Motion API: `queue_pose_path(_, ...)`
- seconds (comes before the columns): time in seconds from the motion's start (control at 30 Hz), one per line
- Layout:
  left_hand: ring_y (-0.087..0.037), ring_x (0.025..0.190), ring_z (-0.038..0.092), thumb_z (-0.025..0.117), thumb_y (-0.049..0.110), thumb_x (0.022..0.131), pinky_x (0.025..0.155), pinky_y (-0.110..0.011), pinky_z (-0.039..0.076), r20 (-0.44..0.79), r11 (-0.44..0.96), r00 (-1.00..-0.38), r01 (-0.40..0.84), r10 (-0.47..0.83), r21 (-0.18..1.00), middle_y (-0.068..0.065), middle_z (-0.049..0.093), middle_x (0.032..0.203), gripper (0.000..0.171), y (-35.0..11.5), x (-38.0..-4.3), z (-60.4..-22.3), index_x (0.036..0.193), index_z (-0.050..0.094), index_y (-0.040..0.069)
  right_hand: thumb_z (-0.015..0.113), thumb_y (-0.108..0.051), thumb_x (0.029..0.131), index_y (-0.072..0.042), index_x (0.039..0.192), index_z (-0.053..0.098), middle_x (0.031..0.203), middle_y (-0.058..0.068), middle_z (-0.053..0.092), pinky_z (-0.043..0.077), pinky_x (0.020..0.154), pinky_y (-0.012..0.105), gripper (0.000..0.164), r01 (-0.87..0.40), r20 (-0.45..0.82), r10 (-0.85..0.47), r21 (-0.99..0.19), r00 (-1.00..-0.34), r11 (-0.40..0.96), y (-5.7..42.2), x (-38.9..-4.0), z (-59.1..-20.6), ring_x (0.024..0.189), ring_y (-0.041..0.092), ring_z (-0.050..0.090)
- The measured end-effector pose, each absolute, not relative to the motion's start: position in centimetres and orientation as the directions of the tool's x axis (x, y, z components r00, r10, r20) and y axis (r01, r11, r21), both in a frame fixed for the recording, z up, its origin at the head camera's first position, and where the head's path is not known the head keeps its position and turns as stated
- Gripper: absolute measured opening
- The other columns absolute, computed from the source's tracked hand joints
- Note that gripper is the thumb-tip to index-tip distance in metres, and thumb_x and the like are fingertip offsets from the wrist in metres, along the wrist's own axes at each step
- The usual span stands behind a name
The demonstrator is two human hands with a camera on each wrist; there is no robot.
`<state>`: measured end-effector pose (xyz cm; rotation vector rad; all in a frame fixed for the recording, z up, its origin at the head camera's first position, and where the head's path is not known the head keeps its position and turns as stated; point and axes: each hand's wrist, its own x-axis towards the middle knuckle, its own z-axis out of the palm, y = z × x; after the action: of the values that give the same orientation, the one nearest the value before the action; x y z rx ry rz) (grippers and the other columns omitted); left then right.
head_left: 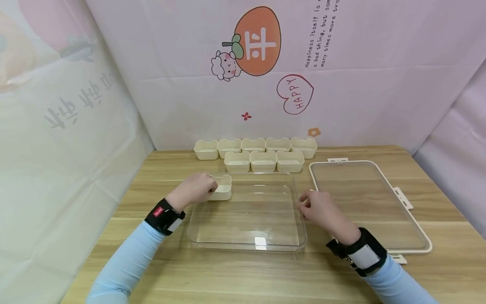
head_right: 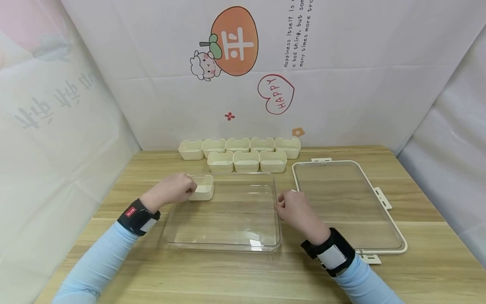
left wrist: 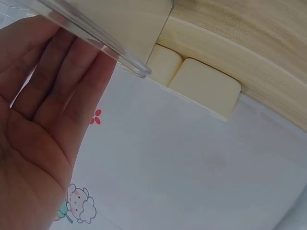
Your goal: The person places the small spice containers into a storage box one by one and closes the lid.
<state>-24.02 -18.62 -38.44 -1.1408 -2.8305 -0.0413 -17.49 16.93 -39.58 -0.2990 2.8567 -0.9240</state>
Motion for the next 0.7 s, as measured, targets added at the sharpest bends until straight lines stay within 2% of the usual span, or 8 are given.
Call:
queue_pose_path(0.27, -0.006, 0.055, 0.023, 0.058, -0.011, 0.074, 0.050, -0.020, 0.018, 0.101, 0.719, -0.715, 0.695, 0.692, -0.011, 0.007, 0.027, 0.059, 0.042, -18.59, -24.03, -38.42, 0.056, 0.033, 0.018, 0.061, -0.009, 0.089, 0.004, 0.096, 0.063, 0.072, 0.007, 0.069, 0.052, 0.054, 0.026, 0.016, -0.104, -0.104, -0.208, -0.603, -0.973, 0.791, 16.88, -17.55, -39.31, 0.061, 0.016, 0.067)
queue_pose_path(0.53, -0.007, 0.055, 0.032, 0.059, -0.011, 0.074, 0.049, -0.019, 0.024, 0.105, 0.726, -0.720, 0.687, 0.686, -0.039, 0.007, 0.039, 0.059, 0.029, -18.45, -23.79, -38.37, 0.058, 0.051, 0.013, 0.062, -0.008, 0.088, 0.003, 0.090, 0.061, 0.072, 0.008, 0.068, 0.052, 0.052, 0.025, 0.011, -0.112, -0.096, -0.215, -0.615, -0.972, 0.780, 16.90, -17.61, -39.50, 0.061, 0.018, 0.067)
queue_pose_path(0.7, -0.006, 0.055, 0.032, 0.059, -0.010, 0.075, 0.049, -0.018, 0.023, 0.095, 0.739, -0.733, 0.672, 0.673, -0.052, 0.006, 0.038, 0.060, 0.030, -18.51, -23.72, -38.58, 0.059, 0.048, 0.013, 0.062, -0.008, 0.087, 0.002, 0.088, 0.062, 0.071, 0.008, 0.068, 0.051, 0.052, 0.025, 0.010, -0.121, -0.087, -0.218, -0.611, -0.972, 0.782, 16.82, -17.55, -39.49, 0.061, 0.017, 0.067)
